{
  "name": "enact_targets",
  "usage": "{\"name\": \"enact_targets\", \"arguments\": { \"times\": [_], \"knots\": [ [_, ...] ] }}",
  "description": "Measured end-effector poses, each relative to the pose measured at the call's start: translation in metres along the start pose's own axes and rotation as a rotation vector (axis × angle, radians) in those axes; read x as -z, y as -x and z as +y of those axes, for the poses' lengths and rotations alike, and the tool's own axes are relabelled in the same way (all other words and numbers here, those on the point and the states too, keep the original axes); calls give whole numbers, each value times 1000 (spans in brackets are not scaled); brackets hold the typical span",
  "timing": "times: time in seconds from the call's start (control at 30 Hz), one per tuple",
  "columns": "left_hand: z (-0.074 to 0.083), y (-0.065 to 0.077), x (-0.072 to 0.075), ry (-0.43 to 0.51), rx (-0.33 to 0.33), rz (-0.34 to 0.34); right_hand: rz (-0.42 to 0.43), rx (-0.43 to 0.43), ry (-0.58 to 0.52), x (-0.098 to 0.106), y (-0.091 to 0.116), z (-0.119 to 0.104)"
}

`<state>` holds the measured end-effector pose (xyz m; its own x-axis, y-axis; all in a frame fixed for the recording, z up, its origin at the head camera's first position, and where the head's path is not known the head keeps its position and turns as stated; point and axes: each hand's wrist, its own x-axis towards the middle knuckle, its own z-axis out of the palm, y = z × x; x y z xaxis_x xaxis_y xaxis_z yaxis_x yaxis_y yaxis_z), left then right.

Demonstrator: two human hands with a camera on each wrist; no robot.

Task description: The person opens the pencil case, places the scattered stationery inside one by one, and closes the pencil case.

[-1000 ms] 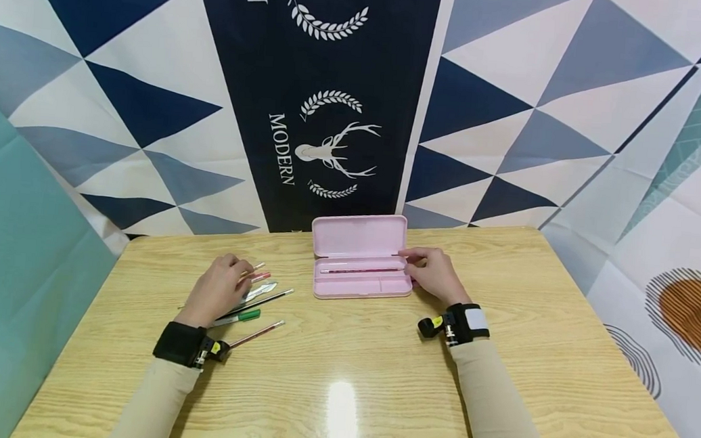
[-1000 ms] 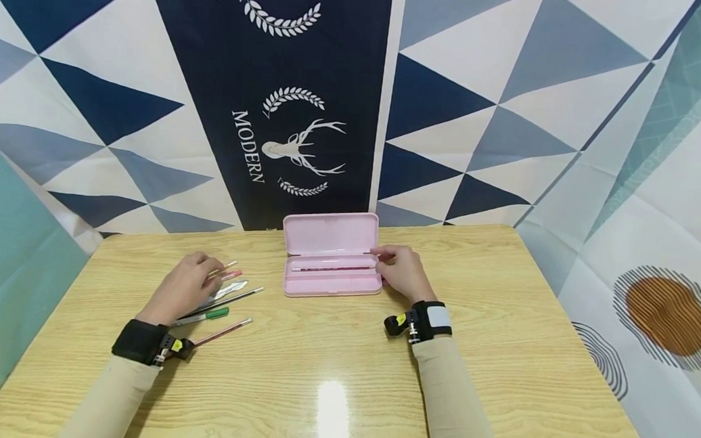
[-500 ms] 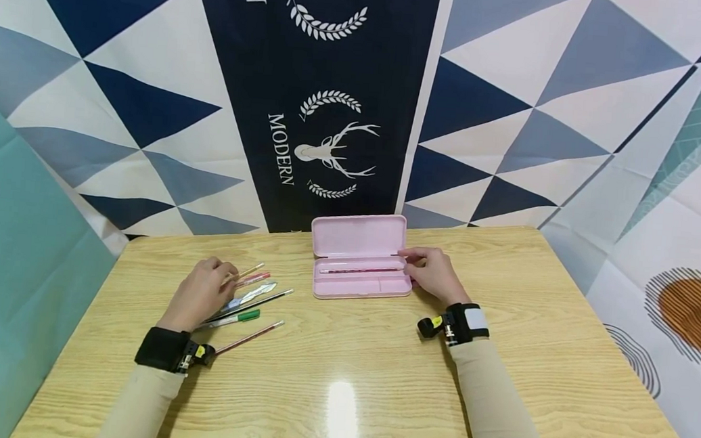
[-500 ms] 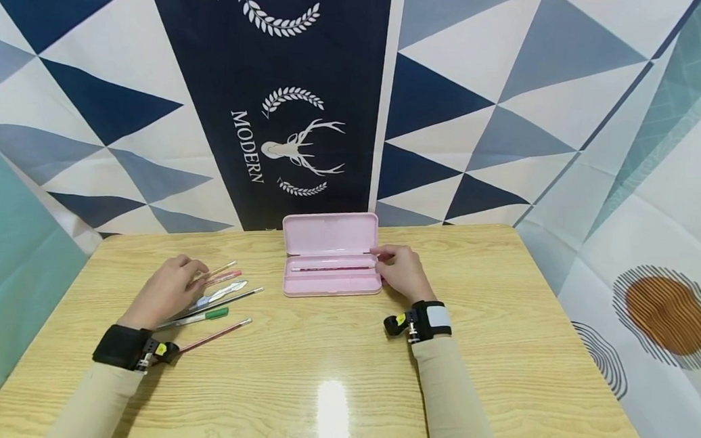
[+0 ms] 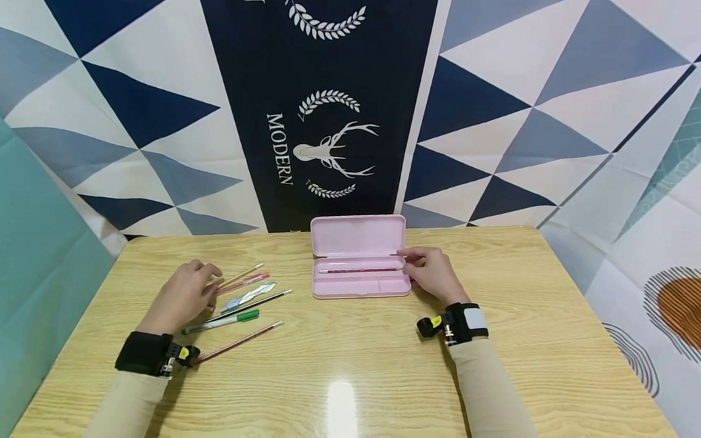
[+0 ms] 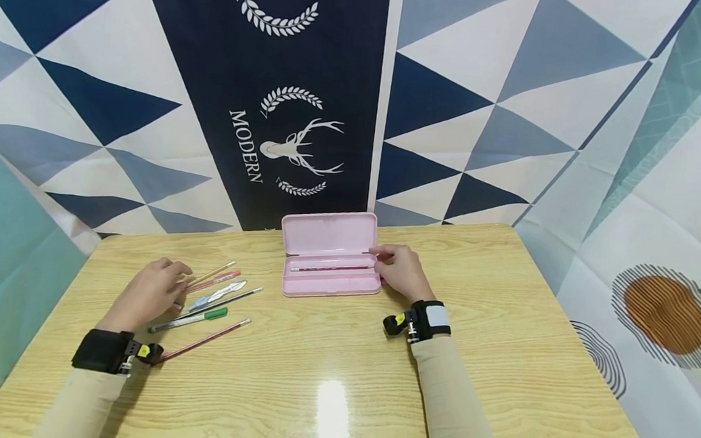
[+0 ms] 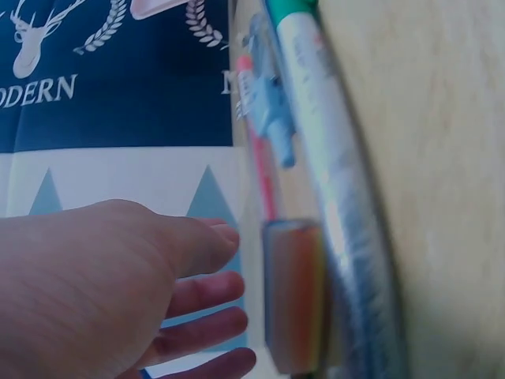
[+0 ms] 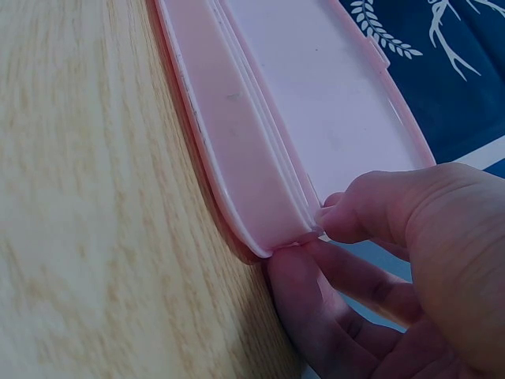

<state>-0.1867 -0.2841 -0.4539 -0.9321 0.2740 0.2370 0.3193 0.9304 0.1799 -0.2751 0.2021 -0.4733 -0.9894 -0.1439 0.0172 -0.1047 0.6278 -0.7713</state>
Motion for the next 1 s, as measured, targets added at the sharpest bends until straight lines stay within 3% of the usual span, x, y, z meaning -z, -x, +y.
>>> {"name": "enact_targets", "arguments": {
  "times": [0.23, 0.57, 1.0],
  "knots": [
    [-8, 2, 16, 52, 50, -77, 9, 7, -2, 0, 0, -1],
    [-14, -1, 20, 94, 57, -201, 10, 2, 3, -1, -1, 2],
    [-19, -3, 16, 91, 68, -193, 16, 9, 11, 0, 1, -2]
  ]
}}
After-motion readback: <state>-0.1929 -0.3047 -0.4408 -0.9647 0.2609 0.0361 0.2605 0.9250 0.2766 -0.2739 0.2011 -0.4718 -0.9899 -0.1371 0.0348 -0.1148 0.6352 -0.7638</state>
